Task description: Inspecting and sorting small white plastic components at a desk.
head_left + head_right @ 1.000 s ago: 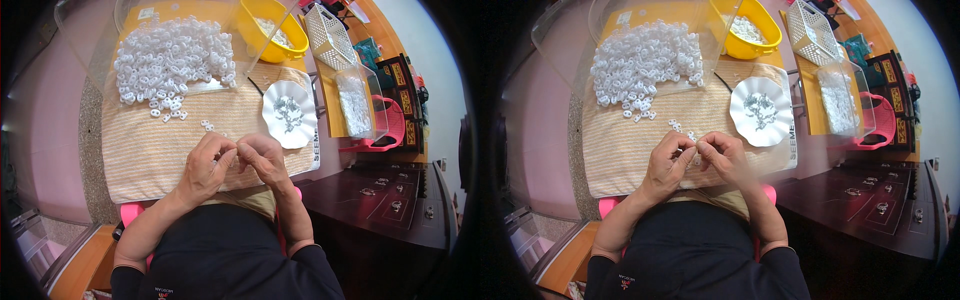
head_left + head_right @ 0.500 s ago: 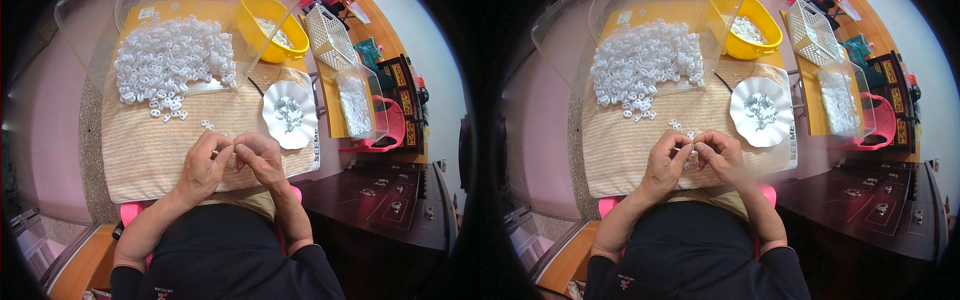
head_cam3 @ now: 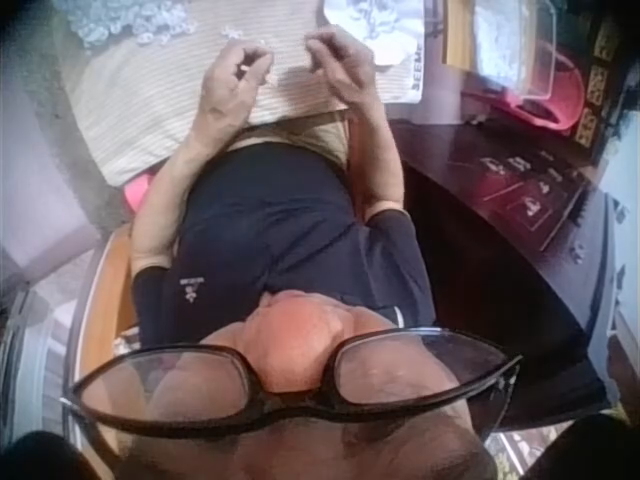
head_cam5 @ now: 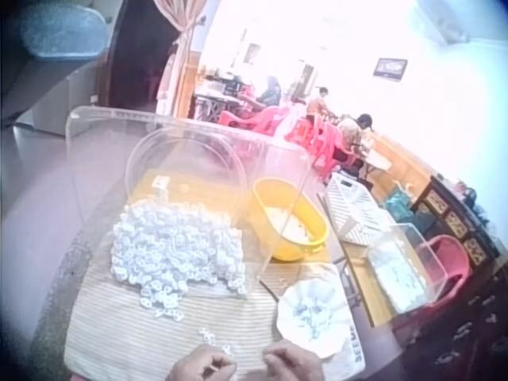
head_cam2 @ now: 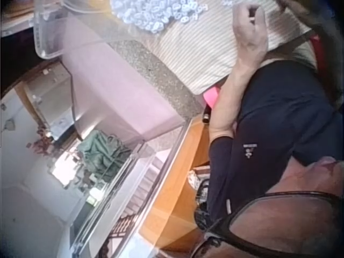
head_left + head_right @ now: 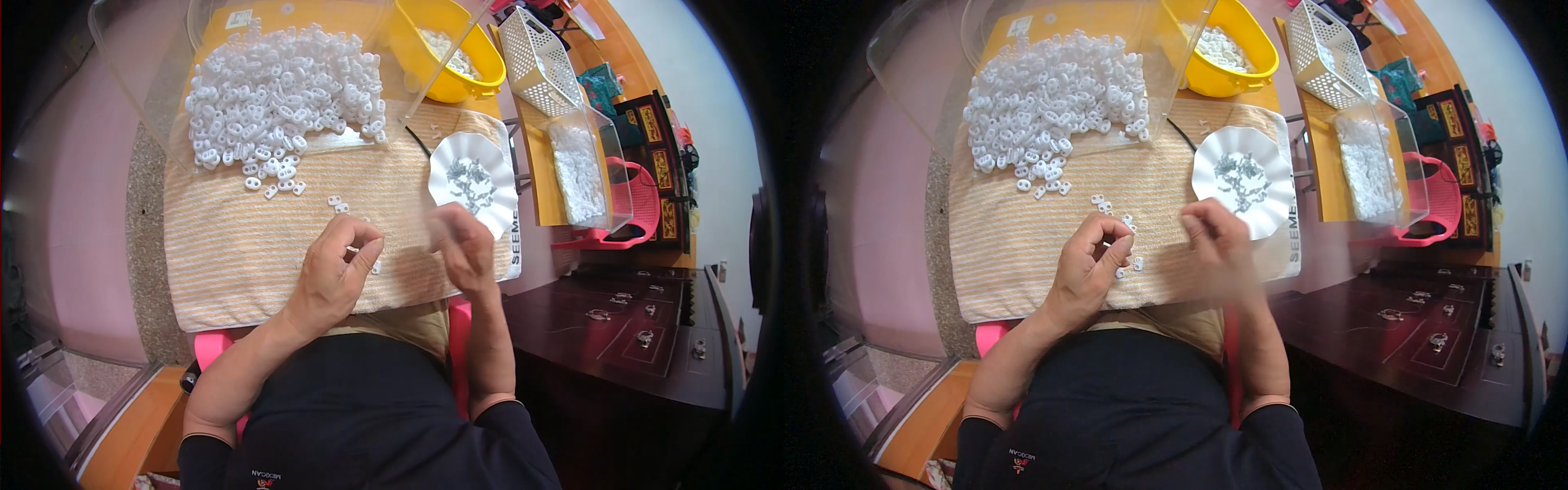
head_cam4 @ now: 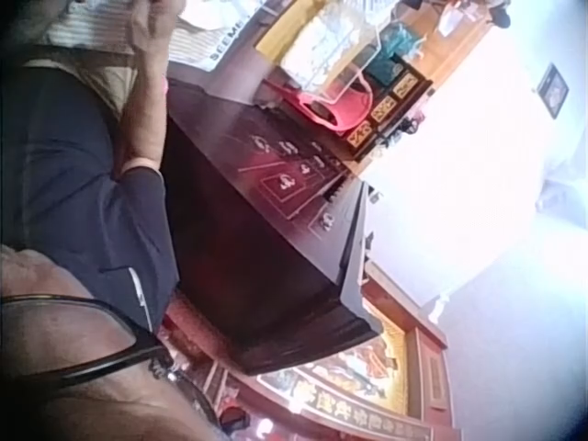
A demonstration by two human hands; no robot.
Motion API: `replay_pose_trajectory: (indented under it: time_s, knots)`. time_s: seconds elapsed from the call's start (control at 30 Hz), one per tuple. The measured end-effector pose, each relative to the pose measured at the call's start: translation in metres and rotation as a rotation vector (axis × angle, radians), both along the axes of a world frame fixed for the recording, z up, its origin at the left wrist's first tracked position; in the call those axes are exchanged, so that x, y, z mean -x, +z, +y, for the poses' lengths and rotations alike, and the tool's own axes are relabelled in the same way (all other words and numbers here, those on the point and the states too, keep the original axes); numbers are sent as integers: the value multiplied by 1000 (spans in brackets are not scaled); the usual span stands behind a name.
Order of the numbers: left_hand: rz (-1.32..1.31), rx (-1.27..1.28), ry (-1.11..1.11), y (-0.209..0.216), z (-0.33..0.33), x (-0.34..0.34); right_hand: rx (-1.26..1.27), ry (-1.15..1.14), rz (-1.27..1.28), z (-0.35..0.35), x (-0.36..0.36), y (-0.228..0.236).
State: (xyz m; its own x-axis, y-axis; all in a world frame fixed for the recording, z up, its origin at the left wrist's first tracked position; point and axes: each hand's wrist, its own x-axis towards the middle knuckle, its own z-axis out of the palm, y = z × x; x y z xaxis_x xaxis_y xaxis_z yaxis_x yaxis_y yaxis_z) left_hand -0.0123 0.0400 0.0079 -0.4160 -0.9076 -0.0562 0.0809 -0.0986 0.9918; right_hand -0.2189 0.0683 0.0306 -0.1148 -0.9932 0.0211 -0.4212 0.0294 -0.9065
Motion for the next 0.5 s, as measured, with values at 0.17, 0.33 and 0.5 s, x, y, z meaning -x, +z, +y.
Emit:
replay_pose_trajectory:
  time_s: [0.17,0.33,0.5]
  knots:
    - [-8,19,5,2,0,-1,7,-140,418,-7,44,7]
    - [-11,29,16,0,0,0,42,-22,632,-19,63,1]
    - [-34,31,9,3,-1,-1,100,7,782,-34,57,9]
